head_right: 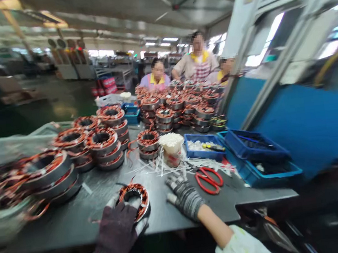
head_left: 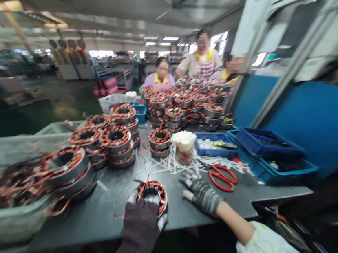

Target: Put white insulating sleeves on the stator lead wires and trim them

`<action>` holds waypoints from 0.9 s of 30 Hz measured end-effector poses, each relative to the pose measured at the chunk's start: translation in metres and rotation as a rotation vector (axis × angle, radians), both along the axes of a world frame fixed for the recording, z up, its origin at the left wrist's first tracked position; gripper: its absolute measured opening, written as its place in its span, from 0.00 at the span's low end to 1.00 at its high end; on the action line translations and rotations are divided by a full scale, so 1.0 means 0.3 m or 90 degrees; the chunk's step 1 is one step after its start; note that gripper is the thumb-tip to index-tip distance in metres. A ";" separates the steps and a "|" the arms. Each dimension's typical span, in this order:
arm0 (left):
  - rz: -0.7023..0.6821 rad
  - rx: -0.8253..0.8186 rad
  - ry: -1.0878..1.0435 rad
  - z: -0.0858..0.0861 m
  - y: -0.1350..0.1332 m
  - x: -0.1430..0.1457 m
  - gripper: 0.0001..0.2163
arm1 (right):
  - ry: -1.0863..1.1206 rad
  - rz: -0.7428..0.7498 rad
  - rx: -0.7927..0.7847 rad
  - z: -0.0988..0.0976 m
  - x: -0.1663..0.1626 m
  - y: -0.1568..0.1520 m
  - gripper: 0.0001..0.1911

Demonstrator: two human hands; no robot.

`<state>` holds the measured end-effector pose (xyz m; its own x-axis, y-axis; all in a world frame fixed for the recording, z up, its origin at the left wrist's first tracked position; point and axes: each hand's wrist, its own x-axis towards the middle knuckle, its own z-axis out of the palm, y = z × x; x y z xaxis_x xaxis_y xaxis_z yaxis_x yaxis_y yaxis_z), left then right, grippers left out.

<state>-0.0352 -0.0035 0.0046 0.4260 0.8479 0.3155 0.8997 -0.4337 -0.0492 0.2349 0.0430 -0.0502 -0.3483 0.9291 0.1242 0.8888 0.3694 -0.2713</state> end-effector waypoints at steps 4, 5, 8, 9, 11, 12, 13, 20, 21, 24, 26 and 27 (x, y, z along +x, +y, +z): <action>0.012 0.033 0.000 0.016 -0.068 -0.064 0.10 | 0.016 -0.048 0.049 -0.018 0.011 0.027 0.24; 0.026 0.039 0.004 0.016 -0.079 -0.081 0.11 | 0.039 -0.035 0.064 -0.004 -0.019 0.038 0.23; 0.082 0.043 0.018 0.018 -0.107 -0.130 0.11 | 0.138 0.125 0.084 0.077 -0.210 0.088 0.20; 0.097 0.042 0.021 0.018 -0.115 -0.145 0.11 | 0.168 0.205 0.082 0.106 -0.301 0.114 0.20; 0.118 0.044 0.024 0.017 -0.130 -0.174 0.10 | 0.197 0.333 0.049 0.143 -0.492 0.179 0.18; 0.127 0.044 0.024 0.015 -0.135 -0.188 0.10 | 0.204 0.374 0.025 0.148 -0.579 0.216 0.17; 0.137 0.041 0.024 0.013 -0.138 -0.203 0.10 | 0.212 0.394 -0.002 0.143 -0.652 0.254 0.17; 0.143 -0.025 0.006 0.016 0.001 -0.273 0.12 | 0.120 0.341 -0.006 0.016 -0.586 0.374 0.24; 0.134 -0.029 -0.002 0.022 0.048 -0.277 0.13 | 0.095 0.308 0.001 0.012 -0.522 0.369 0.25; 0.121 -0.033 -0.009 0.038 0.184 -0.291 0.16 | 0.048 0.230 0.011 0.040 -0.346 0.317 0.23; 0.137 -0.034 0.006 0.055 0.247 -0.297 0.16 | 0.049 0.228 0.033 0.067 -0.255 0.250 0.22; 0.146 -0.029 0.021 0.068 0.268 -0.294 0.15 | 0.055 0.231 0.051 0.073 -0.218 0.212 0.22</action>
